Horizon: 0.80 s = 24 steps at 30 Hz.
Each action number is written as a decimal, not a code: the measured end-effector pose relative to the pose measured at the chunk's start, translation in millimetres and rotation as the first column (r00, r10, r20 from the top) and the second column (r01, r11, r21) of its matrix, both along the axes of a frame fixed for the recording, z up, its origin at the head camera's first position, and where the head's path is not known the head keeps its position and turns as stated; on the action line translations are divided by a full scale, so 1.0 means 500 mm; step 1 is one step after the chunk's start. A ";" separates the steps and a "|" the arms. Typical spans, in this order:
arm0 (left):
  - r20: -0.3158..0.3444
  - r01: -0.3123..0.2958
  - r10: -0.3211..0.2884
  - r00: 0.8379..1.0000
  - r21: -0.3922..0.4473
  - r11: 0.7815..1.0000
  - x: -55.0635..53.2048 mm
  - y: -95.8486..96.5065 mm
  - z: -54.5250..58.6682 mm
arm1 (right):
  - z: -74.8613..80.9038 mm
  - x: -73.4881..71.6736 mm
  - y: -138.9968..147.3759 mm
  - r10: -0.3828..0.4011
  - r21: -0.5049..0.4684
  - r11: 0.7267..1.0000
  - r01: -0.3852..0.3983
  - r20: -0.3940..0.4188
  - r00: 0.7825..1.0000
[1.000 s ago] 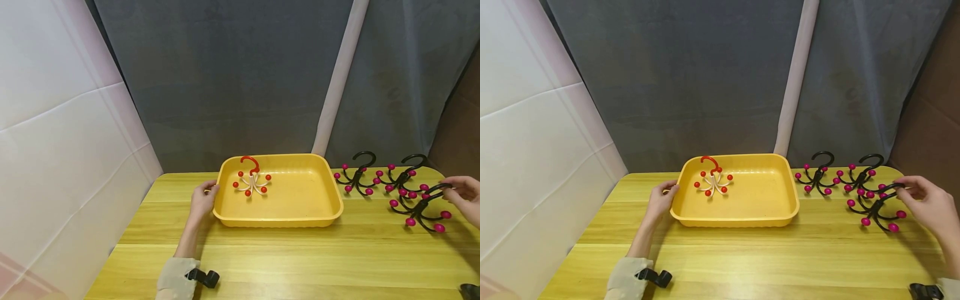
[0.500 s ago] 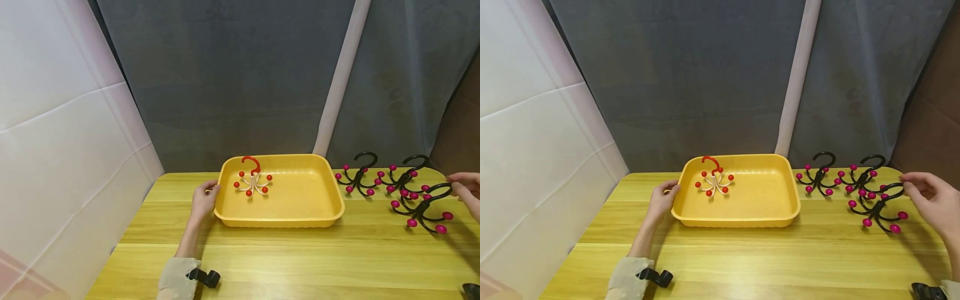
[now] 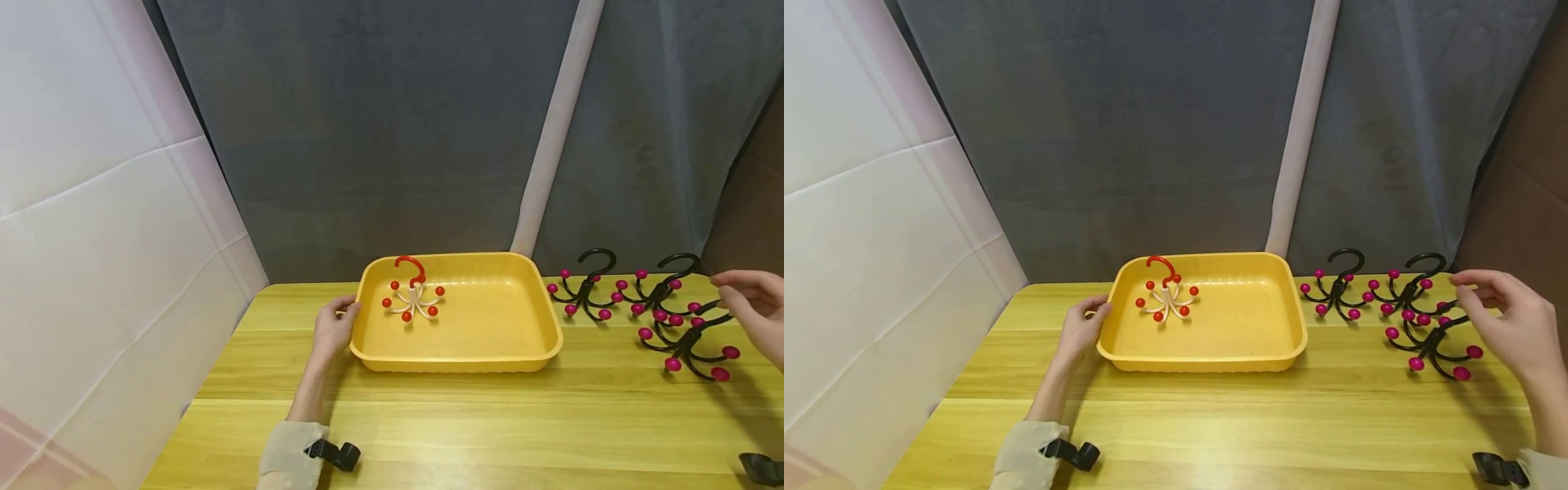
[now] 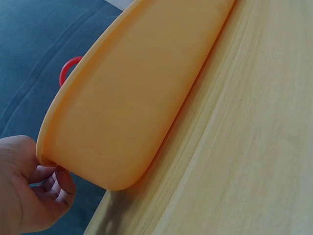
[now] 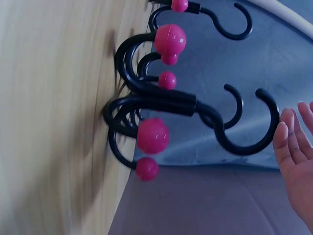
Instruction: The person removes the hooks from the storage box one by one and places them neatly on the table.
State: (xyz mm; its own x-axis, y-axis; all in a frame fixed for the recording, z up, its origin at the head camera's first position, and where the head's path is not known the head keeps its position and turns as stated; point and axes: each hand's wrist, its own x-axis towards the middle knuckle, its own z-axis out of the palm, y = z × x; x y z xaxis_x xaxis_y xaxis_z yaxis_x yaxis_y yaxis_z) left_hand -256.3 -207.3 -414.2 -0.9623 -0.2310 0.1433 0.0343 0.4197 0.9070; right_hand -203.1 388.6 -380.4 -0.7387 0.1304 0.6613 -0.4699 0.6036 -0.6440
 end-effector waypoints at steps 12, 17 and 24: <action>-0.010 0.001 -0.001 1.000 -0.003 1.000 0.000 0.000 -0.001 | 0.028 -0.001 -0.063 -0.090 0.175 0.982 0.074 0.082 0.993; -0.014 0.001 -0.001 1.000 -0.010 1.000 0.001 0.000 0.001 | 0.032 -0.006 -0.095 -0.099 0.217 0.973 0.079 0.084 0.992; -0.016 0.004 -0.004 1.000 -0.015 1.000 0.002 -0.001 0.002 | 0.033 -0.020 -0.138 0.018 0.172 0.985 -0.028 0.058 0.998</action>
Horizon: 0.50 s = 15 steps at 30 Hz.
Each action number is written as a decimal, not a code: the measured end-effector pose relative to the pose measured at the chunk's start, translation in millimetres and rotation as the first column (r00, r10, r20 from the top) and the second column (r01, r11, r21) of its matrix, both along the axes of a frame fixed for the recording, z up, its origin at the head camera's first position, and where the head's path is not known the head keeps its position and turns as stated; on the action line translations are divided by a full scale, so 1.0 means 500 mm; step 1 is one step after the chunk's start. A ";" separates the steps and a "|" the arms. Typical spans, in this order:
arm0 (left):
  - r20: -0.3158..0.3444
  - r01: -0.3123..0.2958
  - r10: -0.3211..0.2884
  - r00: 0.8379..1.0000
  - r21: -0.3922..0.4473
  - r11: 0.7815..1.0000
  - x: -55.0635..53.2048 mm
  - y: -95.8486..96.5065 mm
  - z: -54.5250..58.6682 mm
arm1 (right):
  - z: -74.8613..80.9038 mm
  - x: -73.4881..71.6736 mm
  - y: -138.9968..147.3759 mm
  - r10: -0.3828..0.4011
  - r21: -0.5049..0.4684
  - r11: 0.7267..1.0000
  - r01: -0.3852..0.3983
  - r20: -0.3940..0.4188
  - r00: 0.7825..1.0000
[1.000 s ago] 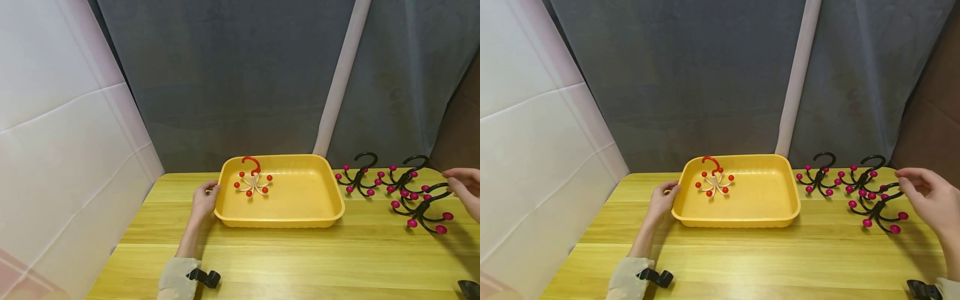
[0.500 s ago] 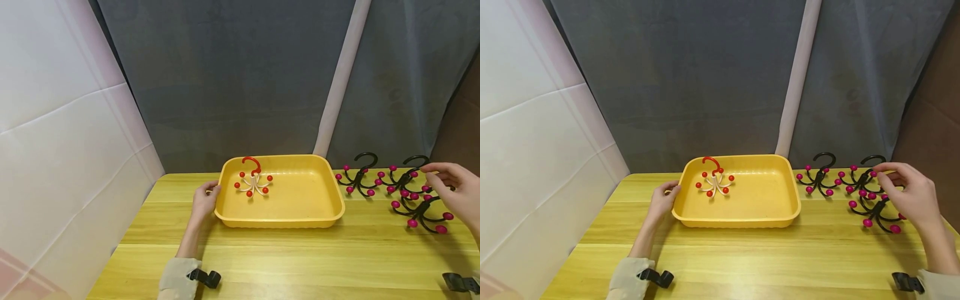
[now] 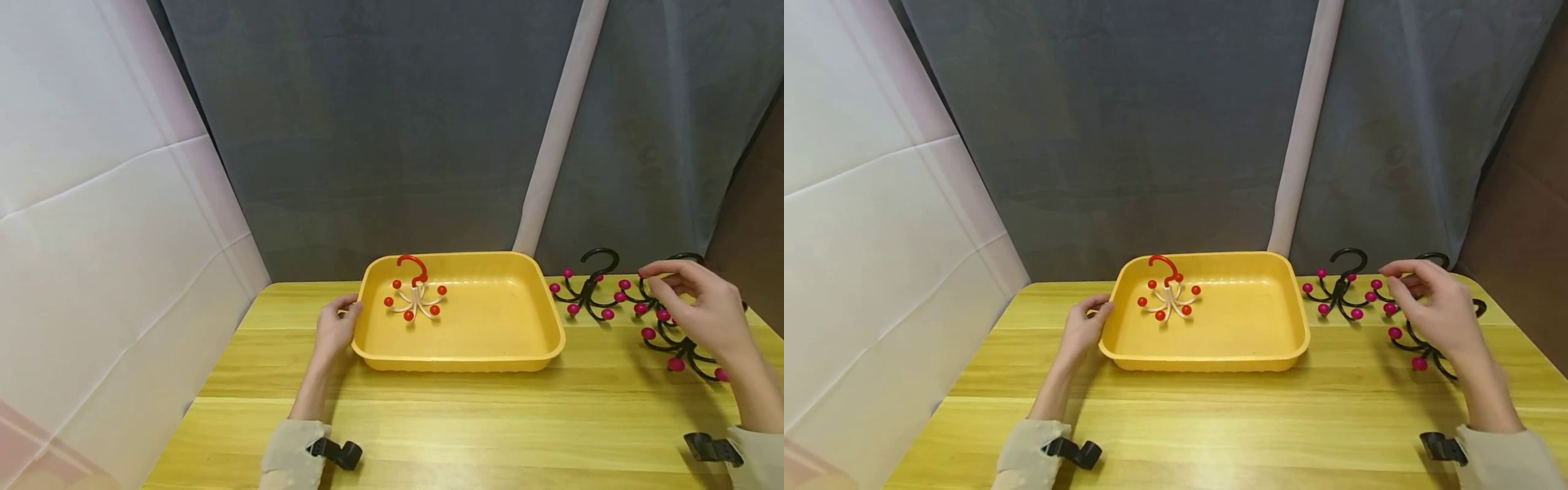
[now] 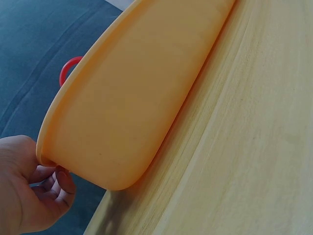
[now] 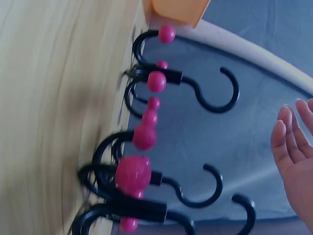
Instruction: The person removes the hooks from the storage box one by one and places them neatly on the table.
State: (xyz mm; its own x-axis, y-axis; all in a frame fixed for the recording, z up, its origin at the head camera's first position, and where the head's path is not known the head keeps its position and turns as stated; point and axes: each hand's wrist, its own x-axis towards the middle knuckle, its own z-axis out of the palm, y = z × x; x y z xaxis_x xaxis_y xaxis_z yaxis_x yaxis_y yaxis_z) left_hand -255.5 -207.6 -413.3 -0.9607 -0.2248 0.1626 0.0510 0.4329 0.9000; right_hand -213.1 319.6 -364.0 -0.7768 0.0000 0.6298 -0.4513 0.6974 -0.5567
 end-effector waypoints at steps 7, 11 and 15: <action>0.000 0.005 -0.005 1.000 0.013 1.000 -0.003 0.000 0.000 | 0.003 -0.011 -0.041 0.082 -0.029 0.996 -0.081 0.041 0.996; 0.002 0.001 -0.001 1.000 0.018 1.000 -0.003 0.000 -0.003 | 0.006 -0.018 -0.068 0.126 -0.030 0.992 -0.125 0.059 0.990; 0.001 -0.001 0.001 1.000 0.019 1.000 -0.003 0.001 -0.003 | 0.007 -0.028 -0.099 0.174 -0.046 0.984 -0.173 0.030 0.984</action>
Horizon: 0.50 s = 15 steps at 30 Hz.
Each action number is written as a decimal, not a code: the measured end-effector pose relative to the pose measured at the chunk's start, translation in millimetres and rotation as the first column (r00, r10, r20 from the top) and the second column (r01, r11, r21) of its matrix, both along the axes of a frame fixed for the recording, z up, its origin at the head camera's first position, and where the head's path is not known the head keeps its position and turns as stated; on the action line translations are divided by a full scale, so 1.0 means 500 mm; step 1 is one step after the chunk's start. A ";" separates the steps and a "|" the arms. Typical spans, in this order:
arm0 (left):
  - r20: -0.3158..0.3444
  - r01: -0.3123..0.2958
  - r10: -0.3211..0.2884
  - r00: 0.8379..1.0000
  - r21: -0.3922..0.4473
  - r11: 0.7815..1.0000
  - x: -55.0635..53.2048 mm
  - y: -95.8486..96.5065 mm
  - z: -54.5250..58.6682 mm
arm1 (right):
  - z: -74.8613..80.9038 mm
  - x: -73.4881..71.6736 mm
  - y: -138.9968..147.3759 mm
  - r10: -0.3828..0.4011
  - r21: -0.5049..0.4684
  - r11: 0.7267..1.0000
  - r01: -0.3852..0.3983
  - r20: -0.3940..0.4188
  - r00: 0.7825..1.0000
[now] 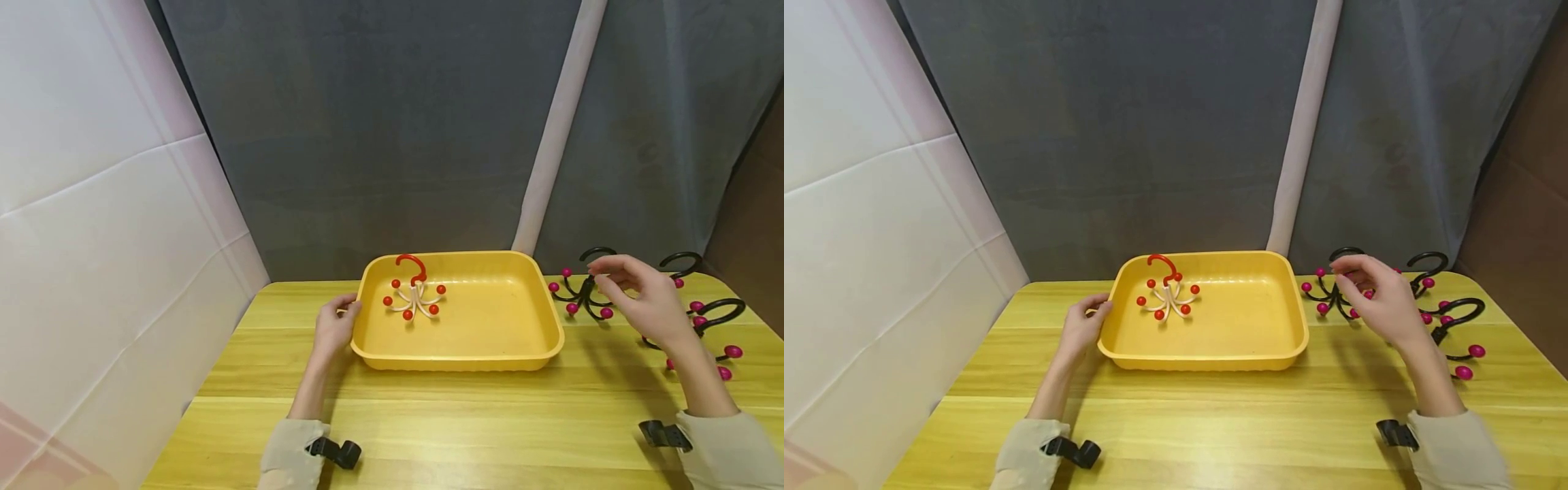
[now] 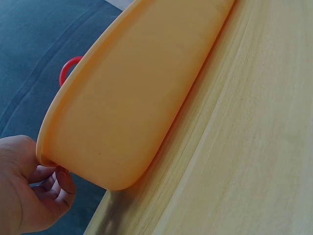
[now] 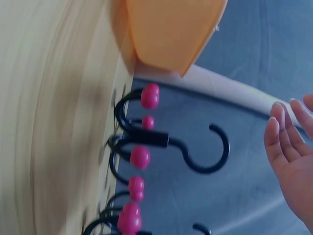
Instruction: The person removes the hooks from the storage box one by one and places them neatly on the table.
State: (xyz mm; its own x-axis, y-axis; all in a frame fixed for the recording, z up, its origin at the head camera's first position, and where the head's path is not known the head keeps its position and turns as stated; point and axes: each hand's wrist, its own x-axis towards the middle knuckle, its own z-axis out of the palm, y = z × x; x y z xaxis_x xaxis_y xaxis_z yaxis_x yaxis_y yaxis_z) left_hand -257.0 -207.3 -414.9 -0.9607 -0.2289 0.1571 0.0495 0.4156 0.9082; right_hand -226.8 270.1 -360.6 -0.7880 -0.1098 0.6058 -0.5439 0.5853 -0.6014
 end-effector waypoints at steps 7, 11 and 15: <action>-0.001 -0.002 0.002 1.000 -0.008 1.000 0.000 0.000 0.001 | -0.008 -0.014 -0.048 0.050 0.024 0.998 -0.051 0.024 0.998; -0.003 0.000 0.000 1.000 -0.014 1.000 0.000 0.000 0.001 | -0.010 -0.018 -0.073 0.077 0.035 0.996 -0.079 0.045 0.996; -0.002 0.002 -0.002 1.000 -0.007 1.000 -0.001 0.000 0.000 | -0.011 -0.023 -0.095 0.102 0.040 0.994 -0.103 0.041 0.994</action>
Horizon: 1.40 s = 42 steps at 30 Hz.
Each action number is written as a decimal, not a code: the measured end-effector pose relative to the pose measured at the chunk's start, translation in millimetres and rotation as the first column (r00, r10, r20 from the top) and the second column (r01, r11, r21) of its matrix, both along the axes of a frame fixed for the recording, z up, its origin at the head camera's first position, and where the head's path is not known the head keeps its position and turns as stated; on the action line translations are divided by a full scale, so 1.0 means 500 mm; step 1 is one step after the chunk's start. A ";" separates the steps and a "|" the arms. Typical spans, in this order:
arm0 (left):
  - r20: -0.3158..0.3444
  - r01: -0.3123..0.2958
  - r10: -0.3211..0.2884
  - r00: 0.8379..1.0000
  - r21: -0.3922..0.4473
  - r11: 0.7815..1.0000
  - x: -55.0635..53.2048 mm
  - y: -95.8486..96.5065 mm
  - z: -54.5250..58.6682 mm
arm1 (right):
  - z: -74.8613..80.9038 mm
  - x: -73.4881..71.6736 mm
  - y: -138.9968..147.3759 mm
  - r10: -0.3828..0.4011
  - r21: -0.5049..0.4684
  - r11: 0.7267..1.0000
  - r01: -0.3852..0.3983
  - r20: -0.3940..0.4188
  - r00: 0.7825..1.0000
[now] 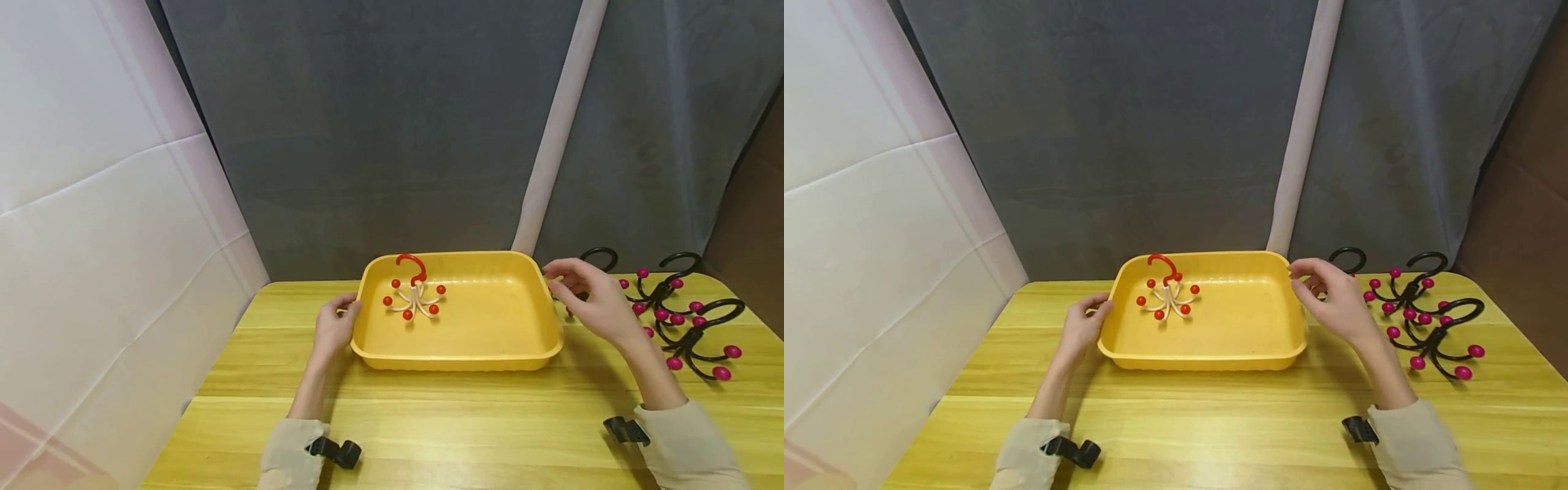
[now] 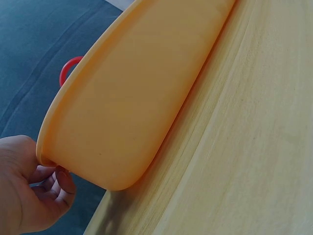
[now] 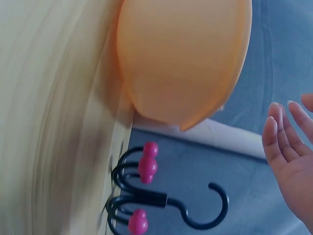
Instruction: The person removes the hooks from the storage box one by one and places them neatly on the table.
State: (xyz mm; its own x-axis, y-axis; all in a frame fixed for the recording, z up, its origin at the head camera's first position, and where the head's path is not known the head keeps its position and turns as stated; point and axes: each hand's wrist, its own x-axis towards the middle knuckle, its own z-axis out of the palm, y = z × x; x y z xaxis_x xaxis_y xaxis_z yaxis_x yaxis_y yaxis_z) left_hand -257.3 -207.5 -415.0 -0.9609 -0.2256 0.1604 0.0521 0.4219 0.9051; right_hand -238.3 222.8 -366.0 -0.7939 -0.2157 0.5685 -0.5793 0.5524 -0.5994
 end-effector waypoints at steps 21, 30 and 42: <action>0.009 -0.007 0.007 1.000 -0.001 1.000 0.000 0.002 -0.001 | 0.007 -0.031 -0.117 0.144 -0.011 0.989 -0.144 0.020 0.989; 0.017 -0.003 0.003 1.000 0.003 1.000 0.000 0.001 0.002 | 0.013 -0.056 -0.167 0.142 0.012 0.990 -0.144 0.104 0.984; 0.019 -0.003 0.003 1.000 0.010 1.000 0.003 0.000 0.002 | 0.011 -0.077 -0.240 0.162 0.000 0.986 -0.165 0.197 0.967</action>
